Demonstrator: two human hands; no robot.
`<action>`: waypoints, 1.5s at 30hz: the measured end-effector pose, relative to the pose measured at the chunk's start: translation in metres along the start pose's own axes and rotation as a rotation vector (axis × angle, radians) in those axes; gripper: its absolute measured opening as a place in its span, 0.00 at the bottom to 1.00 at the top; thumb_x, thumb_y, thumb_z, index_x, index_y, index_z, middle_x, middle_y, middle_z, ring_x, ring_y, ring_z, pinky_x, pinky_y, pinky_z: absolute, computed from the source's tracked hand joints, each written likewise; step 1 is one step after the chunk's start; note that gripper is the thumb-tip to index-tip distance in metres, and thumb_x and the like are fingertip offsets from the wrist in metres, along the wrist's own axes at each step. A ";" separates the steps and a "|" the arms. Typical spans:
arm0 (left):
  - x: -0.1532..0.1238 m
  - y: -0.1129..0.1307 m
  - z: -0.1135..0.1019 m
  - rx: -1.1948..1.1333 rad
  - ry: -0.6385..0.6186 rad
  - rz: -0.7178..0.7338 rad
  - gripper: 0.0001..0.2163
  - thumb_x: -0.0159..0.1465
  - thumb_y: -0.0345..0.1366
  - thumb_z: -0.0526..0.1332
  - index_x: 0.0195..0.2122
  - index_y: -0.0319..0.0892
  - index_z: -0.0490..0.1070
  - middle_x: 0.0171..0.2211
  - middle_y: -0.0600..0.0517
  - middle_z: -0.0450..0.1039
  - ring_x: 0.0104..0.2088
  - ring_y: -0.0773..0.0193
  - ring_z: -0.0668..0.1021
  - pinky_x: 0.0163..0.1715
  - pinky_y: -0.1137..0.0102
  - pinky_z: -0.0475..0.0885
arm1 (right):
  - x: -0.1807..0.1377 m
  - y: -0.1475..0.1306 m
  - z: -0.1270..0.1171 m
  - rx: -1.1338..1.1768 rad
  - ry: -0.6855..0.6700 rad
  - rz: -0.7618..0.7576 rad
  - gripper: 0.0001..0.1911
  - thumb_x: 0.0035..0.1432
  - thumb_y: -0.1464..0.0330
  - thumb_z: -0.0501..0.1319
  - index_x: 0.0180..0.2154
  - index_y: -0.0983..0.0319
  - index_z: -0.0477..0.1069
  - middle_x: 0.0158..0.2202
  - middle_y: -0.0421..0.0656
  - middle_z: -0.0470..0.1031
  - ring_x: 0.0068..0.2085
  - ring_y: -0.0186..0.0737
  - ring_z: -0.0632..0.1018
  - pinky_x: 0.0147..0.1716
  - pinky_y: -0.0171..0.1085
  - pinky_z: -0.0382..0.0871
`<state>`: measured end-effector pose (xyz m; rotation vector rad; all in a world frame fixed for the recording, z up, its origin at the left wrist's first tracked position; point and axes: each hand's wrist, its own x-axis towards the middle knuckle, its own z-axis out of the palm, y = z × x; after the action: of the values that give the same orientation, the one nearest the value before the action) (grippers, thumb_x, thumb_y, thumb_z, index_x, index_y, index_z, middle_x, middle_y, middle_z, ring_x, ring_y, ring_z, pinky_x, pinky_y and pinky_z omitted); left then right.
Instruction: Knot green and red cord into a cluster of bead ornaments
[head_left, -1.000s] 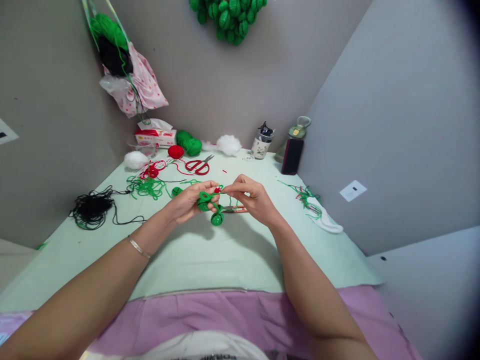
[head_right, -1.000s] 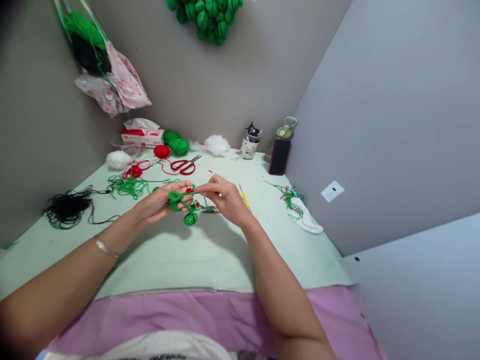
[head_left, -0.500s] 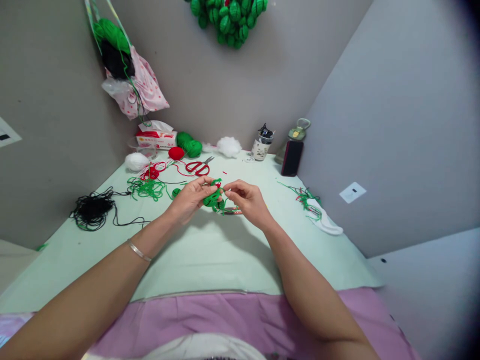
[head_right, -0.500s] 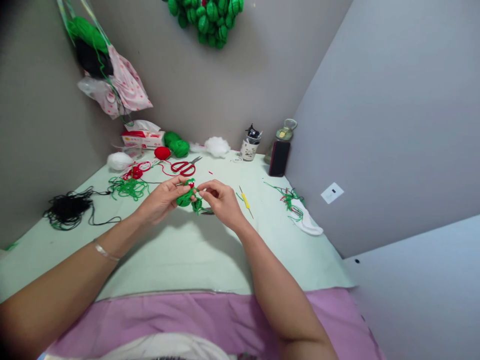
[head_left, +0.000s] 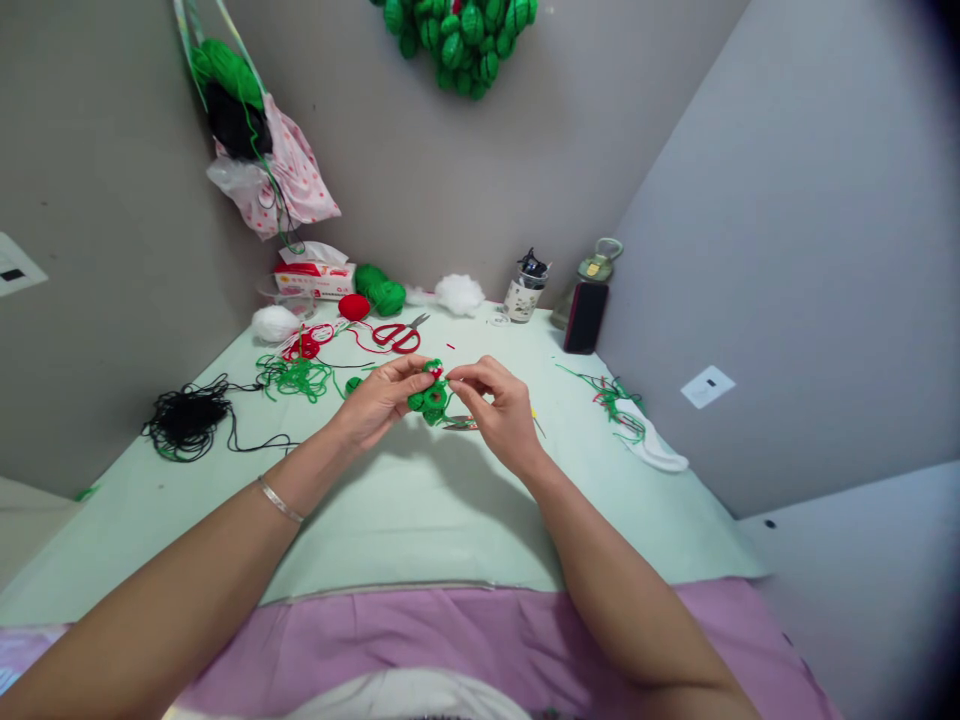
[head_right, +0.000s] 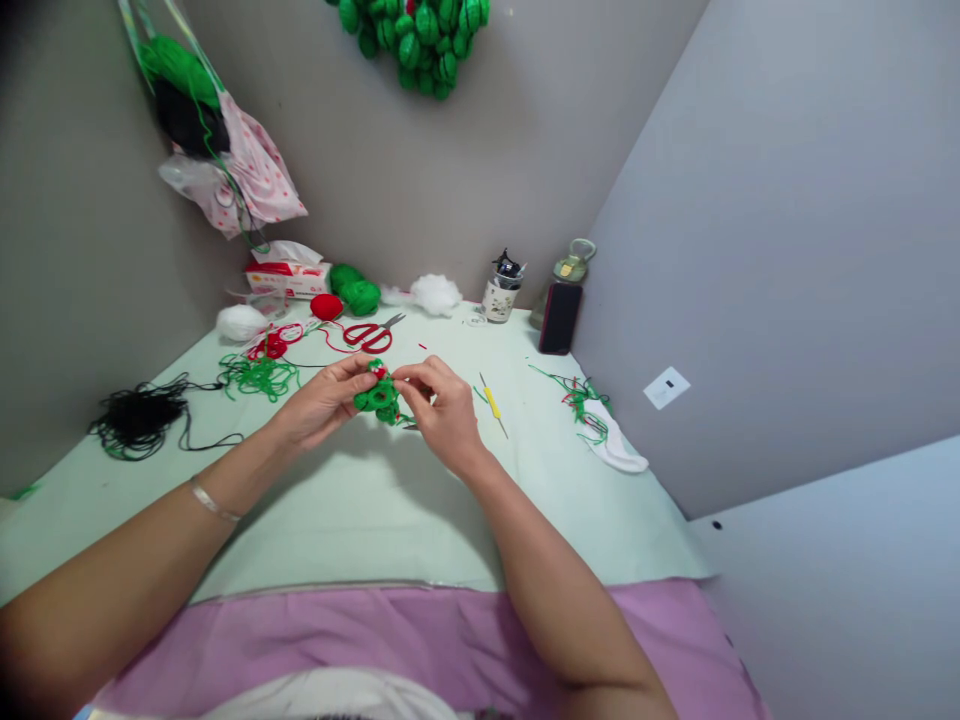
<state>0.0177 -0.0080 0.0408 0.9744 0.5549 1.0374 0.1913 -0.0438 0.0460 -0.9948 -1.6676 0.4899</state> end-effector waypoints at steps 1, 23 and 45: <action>0.000 0.000 0.000 0.007 -0.001 0.010 0.09 0.52 0.33 0.74 0.33 0.40 0.76 0.29 0.55 0.75 0.29 0.70 0.75 0.32 0.74 0.70 | -0.001 0.000 0.001 -0.024 0.007 -0.022 0.05 0.62 0.68 0.61 0.36 0.59 0.77 0.30 0.40 0.69 0.30 0.33 0.70 0.32 0.35 0.65; -0.001 -0.009 0.003 0.211 0.052 0.182 0.09 0.54 0.37 0.72 0.31 0.40 0.75 0.28 0.55 0.71 0.29 0.70 0.71 0.30 0.74 0.65 | 0.004 0.008 0.003 0.324 -0.078 0.258 0.08 0.55 0.63 0.66 0.32 0.62 0.75 0.23 0.37 0.67 0.24 0.30 0.65 0.24 0.32 0.60; 0.000 -0.014 -0.004 0.317 -0.078 -0.167 0.13 0.54 0.46 0.71 0.31 0.41 0.76 0.26 0.54 0.71 0.26 0.68 0.71 0.29 0.71 0.62 | 0.012 0.009 -0.016 0.241 -0.222 0.386 0.11 0.54 0.60 0.67 0.33 0.62 0.79 0.34 0.42 0.79 0.37 0.37 0.75 0.41 0.37 0.67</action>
<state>0.0212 -0.0085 0.0262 1.2188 0.7370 0.7719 0.2086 -0.0312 0.0515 -1.1148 -1.5628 1.0657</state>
